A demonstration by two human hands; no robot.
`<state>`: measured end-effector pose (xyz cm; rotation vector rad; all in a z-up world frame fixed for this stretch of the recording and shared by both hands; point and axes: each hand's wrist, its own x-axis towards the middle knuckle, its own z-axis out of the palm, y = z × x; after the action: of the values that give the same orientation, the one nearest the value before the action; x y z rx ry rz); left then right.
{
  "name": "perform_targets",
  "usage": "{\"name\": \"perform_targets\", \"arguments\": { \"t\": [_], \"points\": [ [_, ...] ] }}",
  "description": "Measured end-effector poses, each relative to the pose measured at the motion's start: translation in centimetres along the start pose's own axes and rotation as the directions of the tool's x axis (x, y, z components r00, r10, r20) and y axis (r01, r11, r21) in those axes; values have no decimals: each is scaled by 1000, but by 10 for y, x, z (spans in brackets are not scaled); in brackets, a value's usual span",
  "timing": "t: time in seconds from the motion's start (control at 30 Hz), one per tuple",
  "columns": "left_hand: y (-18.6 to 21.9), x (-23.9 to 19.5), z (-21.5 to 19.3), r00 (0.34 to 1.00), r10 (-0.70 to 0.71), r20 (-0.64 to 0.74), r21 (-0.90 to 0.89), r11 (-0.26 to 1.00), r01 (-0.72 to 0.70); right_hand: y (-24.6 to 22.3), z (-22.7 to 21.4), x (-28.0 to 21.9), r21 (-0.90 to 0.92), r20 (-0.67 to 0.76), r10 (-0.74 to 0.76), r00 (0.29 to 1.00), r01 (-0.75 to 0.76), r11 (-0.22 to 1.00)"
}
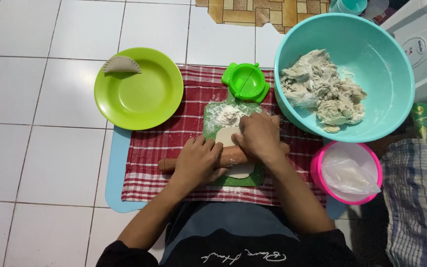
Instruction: Rolling out dough with a rolling pin and using a plastic mold to shape pastries.
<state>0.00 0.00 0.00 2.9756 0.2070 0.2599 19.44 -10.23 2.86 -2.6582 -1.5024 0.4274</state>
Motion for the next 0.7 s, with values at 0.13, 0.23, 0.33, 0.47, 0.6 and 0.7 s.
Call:
{"name": "perform_targets", "arguments": {
  "t": [0.13,0.23,0.33,0.47,0.6,0.7],
  "points": [
    [2,0,-3,1000,-8,-4,3,1000,8,-1,-2,0,12,-1,13,1000,-13,1000],
    [3,2,-11,1000,-18,2,-7,1000,18,0,1,4,60,62,19,998,-22,998],
    [3,3,-14,999,-30,-25,-7,1000,30,0,2,6,23,97,23,995,-25,999],
    [0,3,-4,990,55,-132,60,997,-47,2,1,4,-9,32,-177,984,177,984],
    [-3,2,-6,961,188,-203,169,973,-155,13,-7,-17,192,-57,-372,927,375,907],
    [-10,-5,4,919,260,-297,234,953,-194,20,-30,-39,315,-119,-416,902,432,845]
  ]
}}
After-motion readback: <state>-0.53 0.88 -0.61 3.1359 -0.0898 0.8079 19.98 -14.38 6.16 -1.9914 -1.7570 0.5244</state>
